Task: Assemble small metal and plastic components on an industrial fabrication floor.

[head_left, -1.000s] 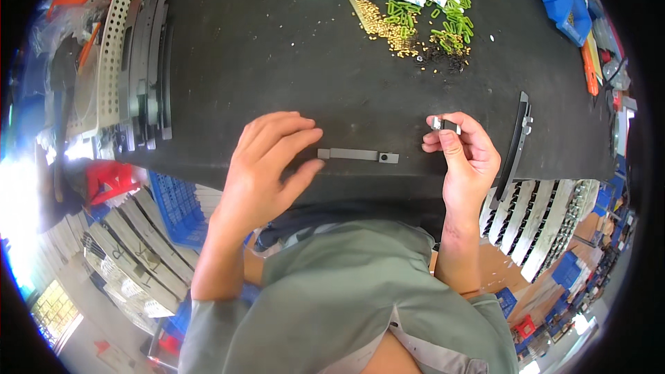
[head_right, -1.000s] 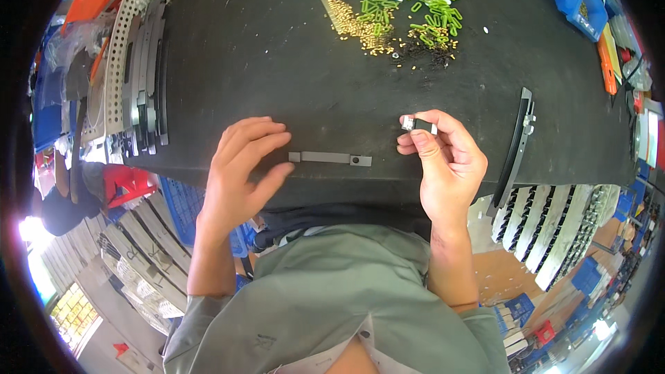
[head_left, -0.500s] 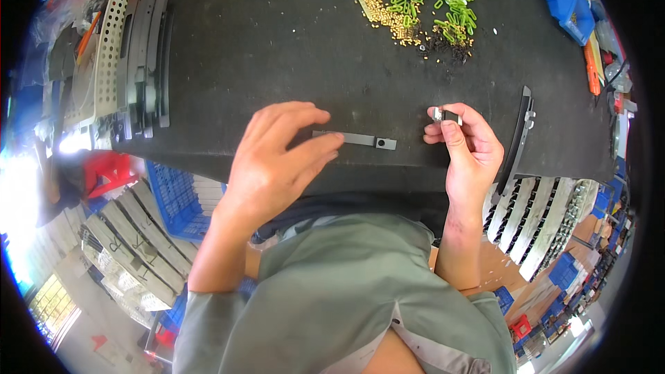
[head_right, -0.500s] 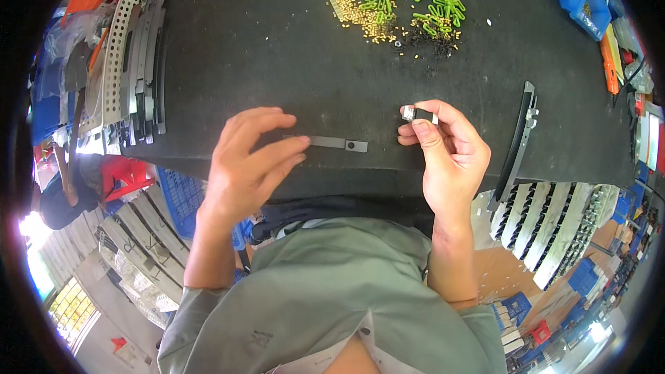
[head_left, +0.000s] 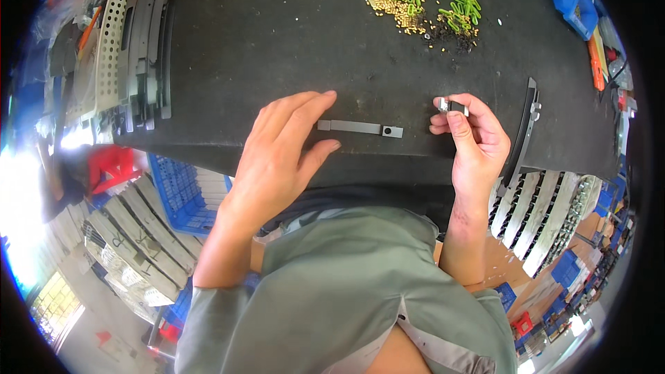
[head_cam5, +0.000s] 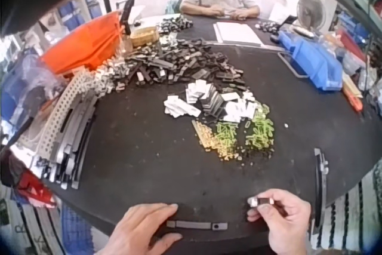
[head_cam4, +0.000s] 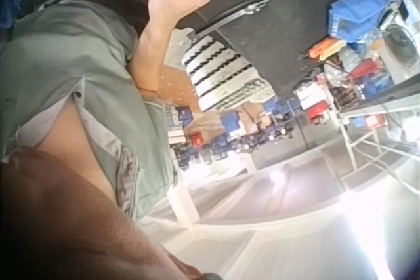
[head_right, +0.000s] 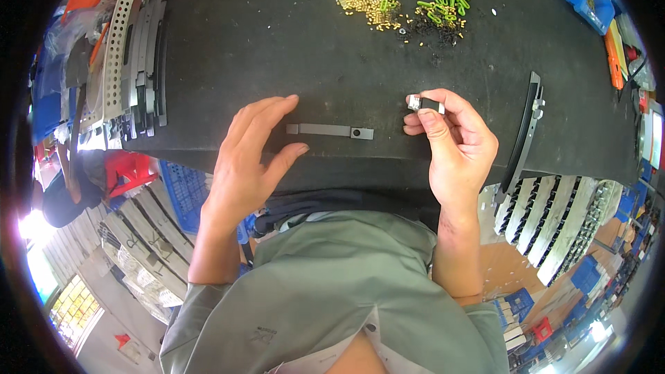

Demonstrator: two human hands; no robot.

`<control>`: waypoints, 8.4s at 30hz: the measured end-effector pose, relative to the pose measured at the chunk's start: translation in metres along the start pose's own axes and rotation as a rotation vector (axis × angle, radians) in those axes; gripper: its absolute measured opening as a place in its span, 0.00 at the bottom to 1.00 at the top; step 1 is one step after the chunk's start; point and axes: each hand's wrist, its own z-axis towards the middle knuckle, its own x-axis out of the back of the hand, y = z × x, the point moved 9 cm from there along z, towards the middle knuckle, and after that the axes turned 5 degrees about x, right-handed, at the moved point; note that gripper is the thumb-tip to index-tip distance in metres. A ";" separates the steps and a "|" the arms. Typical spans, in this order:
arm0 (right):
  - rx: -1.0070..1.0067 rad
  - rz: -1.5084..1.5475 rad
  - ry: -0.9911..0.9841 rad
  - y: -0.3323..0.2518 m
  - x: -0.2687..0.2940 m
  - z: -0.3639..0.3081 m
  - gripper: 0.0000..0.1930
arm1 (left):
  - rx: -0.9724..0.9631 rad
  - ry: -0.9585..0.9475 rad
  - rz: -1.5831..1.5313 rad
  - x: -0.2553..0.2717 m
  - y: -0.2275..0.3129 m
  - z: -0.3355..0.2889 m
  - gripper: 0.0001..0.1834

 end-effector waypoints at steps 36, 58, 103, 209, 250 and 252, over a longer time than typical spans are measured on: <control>0.026 -0.221 -0.136 0.010 0.013 0.015 0.11 | 0.796 1.135 -1.280 -0.010 -0.368 -0.082 0.19; -0.010 -0.182 -0.076 0.005 0.003 0.004 0.10 | 0.501 0.818 -0.126 0.024 -0.340 -0.126 0.20; 0.006 0.015 -0.022 0.001 0.001 0.000 0.09 | -0.119 -0.152 0.004 -0.031 0.048 0.030 0.18; 0.146 -0.234 -0.186 -0.011 -0.031 -0.006 0.14 | -0.177 0.065 0.055 -0.041 0.063 0.031 0.14; 0.084 0.036 -0.062 -0.002 -0.002 0.010 0.07 | -0.227 0.278 0.652 0.008 -0.043 0.290 0.11; 0.028 0.045 -0.053 0.004 -0.002 0.005 0.08 | -0.290 0.271 0.634 0.010 -0.045 0.292 0.08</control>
